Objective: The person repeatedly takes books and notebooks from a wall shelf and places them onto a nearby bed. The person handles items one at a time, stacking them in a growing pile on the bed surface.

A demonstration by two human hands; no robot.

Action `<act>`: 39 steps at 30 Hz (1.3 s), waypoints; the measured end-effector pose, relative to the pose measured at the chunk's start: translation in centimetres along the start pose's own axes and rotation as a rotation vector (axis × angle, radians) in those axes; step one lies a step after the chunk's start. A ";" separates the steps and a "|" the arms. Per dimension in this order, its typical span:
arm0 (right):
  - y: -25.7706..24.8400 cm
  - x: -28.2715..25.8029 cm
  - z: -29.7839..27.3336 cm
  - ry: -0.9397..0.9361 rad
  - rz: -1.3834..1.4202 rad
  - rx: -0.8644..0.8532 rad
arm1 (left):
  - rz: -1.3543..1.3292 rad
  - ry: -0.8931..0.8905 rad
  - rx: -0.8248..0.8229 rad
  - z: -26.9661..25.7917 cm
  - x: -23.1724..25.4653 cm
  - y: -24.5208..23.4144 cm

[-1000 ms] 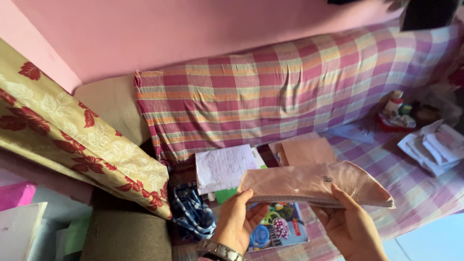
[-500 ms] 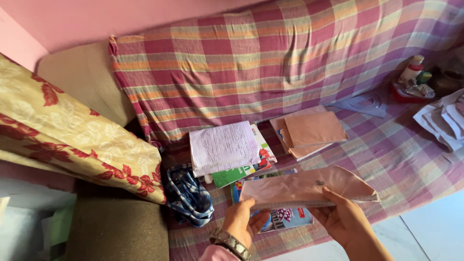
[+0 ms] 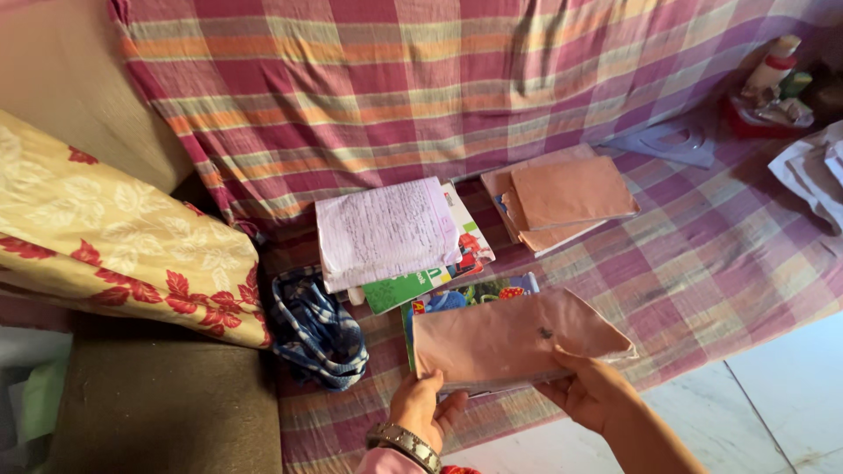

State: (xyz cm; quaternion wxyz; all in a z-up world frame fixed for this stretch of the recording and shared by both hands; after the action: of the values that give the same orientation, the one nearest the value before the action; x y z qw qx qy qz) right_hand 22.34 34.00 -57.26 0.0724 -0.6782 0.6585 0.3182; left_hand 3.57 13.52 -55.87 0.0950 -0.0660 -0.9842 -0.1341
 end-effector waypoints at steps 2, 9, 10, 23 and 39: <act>-1.0 1.8 1.1 0.023 -0.005 -0.005 | -0.090 -0.027 0.039 1.9 -0.6 -0.8; -2.2 5.6 3.5 0.131 0.008 0.027 | -0.067 -0.083 0.085 5.8 -1.7 -3.9; -2.0 5.7 3.8 0.124 0.017 0.016 | -0.070 -0.085 0.087 6.2 -1.5 -4.1; -0.3 4.2 6.7 -0.014 -0.100 0.066 | -0.266 -0.008 0.022 4.6 0.5 0.9; 4.2 1.5 7.1 -0.284 -0.239 -0.070 | 0.589 0.729 0.193 6.7 4.7 4.4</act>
State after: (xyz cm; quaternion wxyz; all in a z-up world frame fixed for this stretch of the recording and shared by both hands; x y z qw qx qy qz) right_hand 15.88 35.93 -62.27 0.1784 -0.7019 0.5448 0.4227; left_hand -1.46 20.07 -60.15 0.4737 -0.2817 -0.8341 -0.0238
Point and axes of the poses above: each hand's wrist, its own z-axis towards the middle knuckle, its own y-axis out of the palm, x = y × z, the point moved 3 cm from there along z, towards the middle knuckle, and after that the axes turned 9 degrees about -y, right-handed, at the moved point
